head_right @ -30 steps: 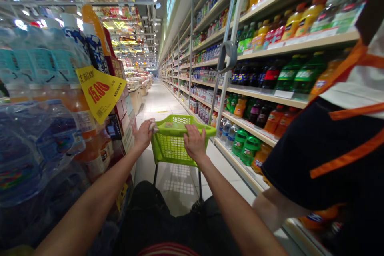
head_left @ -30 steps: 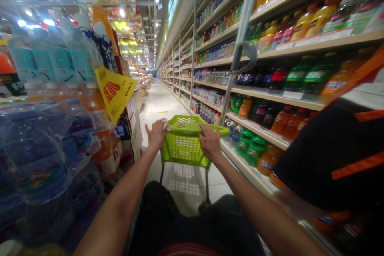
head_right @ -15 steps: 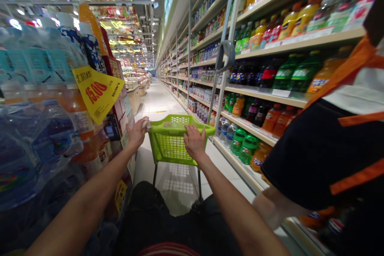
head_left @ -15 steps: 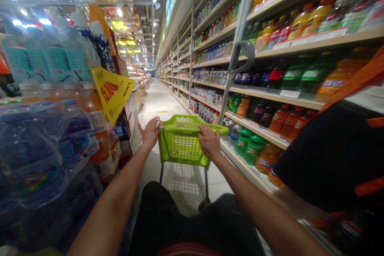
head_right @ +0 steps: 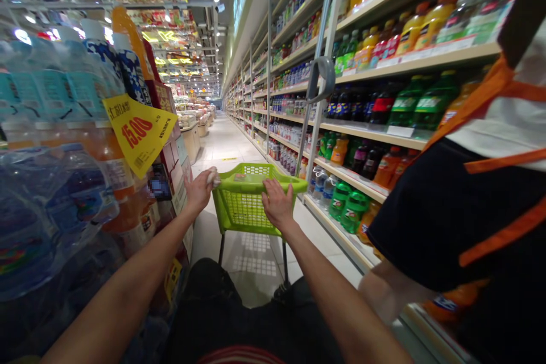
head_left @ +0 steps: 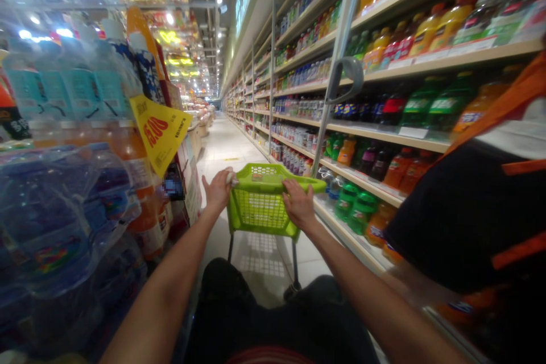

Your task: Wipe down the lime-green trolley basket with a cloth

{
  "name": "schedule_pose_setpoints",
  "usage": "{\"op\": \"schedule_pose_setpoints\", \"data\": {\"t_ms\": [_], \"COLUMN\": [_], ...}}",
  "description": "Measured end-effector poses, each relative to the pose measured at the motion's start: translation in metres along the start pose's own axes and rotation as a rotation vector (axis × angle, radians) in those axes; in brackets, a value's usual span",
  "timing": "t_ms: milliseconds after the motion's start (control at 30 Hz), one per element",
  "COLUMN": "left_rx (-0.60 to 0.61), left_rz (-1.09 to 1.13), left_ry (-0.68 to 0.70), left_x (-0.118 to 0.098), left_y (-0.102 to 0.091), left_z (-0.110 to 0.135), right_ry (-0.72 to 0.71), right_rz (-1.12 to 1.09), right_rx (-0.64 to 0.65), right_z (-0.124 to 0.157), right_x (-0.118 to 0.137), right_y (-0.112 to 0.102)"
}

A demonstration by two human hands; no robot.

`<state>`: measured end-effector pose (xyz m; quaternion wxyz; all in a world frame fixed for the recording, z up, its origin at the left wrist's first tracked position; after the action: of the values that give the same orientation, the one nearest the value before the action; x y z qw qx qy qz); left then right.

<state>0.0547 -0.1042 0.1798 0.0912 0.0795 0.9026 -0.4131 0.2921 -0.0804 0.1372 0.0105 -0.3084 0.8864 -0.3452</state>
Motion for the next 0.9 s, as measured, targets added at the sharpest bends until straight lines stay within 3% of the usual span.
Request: {"op": "schedule_pose_setpoints", "data": {"t_ms": [100, 300, 400, 500, 600, 767, 900], "left_rx": [0.036, 0.106, 0.165, 0.228, 0.290, 0.321, 0.277], "left_rz": [0.005, 0.008, 0.019, 0.023, -0.013, -0.115, -0.135], "left_ry": [0.046, 0.275, 0.299, 0.188, 0.104, 0.087, 0.088], "left_x": [-0.011, -0.081, -0.101, -0.096, -0.073, -0.034, -0.030], "left_y": [0.002, 0.021, 0.029, 0.032, 0.030, 0.020, 0.017], "left_z": [0.000, 0.006, 0.006, 0.003, 0.001, 0.001, 0.005], "right_ry": [0.030, 0.021, -0.037, -0.100, -0.081, -0.088, -0.129], "right_rz": [-0.005, -0.060, -0.101, -0.110, -0.069, 0.028, 0.076], "right_rx": [-0.010, -0.040, -0.028, 0.084, 0.168, 0.162, 0.149], "right_z": [-0.001, -0.010, -0.023, -0.036, -0.043, -0.045, -0.042], "right_x": [0.002, 0.017, 0.034, 0.053, 0.061, 0.066, 0.066], "right_y": [0.000, -0.006, -0.011, -0.009, -0.004, 0.004, 0.008]}}
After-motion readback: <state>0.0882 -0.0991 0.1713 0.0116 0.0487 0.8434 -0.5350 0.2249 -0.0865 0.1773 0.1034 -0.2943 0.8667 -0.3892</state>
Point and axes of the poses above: each hand's wrist, its own z-axis away from the middle knuckle, its own y-axis out of the palm, x = y × z, the point moved 4 cm from there along -z, towards the middle knuckle, and after that the axes turned 3 degrees about x, right-handed, at the moved point
